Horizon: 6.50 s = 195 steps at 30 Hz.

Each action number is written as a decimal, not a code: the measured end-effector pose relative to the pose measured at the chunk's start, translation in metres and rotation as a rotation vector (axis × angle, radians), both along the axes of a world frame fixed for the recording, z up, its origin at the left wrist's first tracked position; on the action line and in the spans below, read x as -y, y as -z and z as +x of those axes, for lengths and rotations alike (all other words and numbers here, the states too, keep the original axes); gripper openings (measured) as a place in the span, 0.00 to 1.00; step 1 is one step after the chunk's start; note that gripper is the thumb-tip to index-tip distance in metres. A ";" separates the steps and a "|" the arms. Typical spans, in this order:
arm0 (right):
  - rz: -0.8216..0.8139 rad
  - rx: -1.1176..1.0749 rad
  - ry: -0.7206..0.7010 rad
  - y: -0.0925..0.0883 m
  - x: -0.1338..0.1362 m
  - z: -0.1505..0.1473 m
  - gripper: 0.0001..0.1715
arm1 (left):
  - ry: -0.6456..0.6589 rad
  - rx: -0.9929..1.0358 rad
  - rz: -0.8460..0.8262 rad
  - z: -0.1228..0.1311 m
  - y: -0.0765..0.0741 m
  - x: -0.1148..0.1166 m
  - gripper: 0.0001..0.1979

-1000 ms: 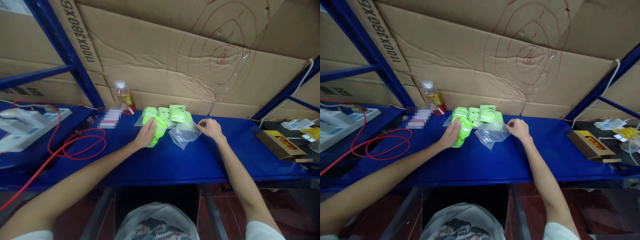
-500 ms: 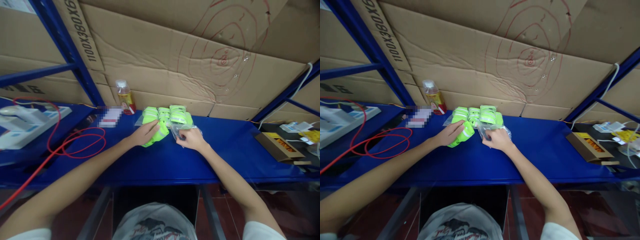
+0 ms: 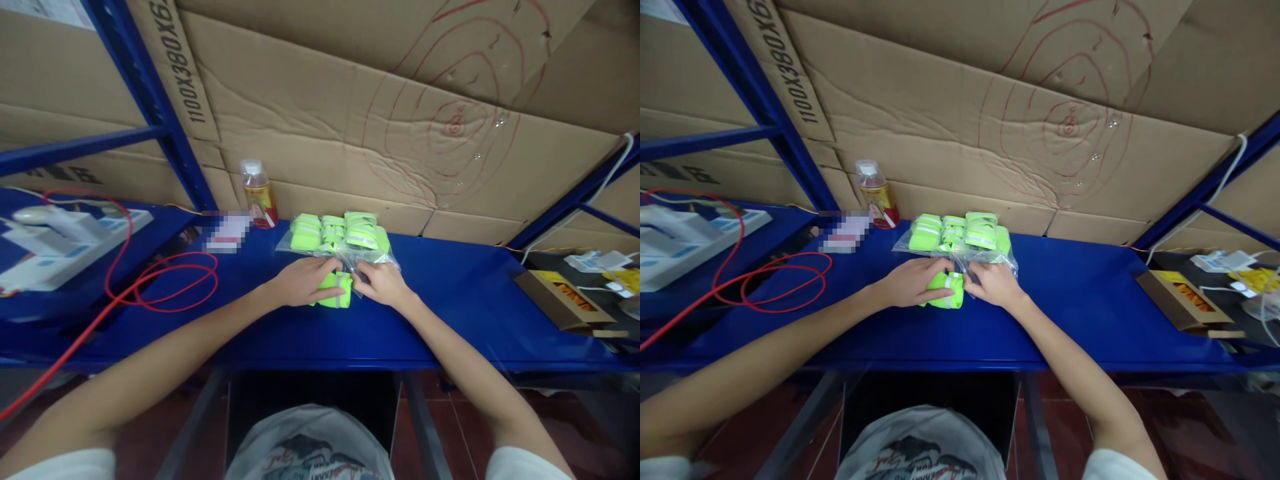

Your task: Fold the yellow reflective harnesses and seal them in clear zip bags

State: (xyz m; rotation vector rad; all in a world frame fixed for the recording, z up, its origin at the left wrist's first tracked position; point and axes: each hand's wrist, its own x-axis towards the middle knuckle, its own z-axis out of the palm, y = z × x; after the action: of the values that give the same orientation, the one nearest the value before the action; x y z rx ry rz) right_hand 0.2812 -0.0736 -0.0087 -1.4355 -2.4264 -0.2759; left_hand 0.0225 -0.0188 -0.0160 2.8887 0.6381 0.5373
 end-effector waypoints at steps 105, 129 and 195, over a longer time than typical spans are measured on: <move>-0.016 -0.075 -0.013 0.018 0.002 -0.019 0.46 | -0.315 1.144 -1.323 0.017 0.024 0.001 0.22; 0.088 -0.001 0.095 0.017 0.015 -0.034 0.51 | -0.318 1.261 -1.465 0.017 0.012 0.002 0.17; 0.150 -0.327 -0.158 0.026 -0.001 -0.009 0.19 | -0.270 0.802 -0.637 0.009 0.006 0.026 0.38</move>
State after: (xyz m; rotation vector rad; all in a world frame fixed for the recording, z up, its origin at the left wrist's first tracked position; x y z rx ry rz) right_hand 0.2721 -0.0723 -0.0348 -1.1203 -2.1860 -0.1674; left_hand 0.0311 -0.0449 -0.0220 1.7932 0.8439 1.1724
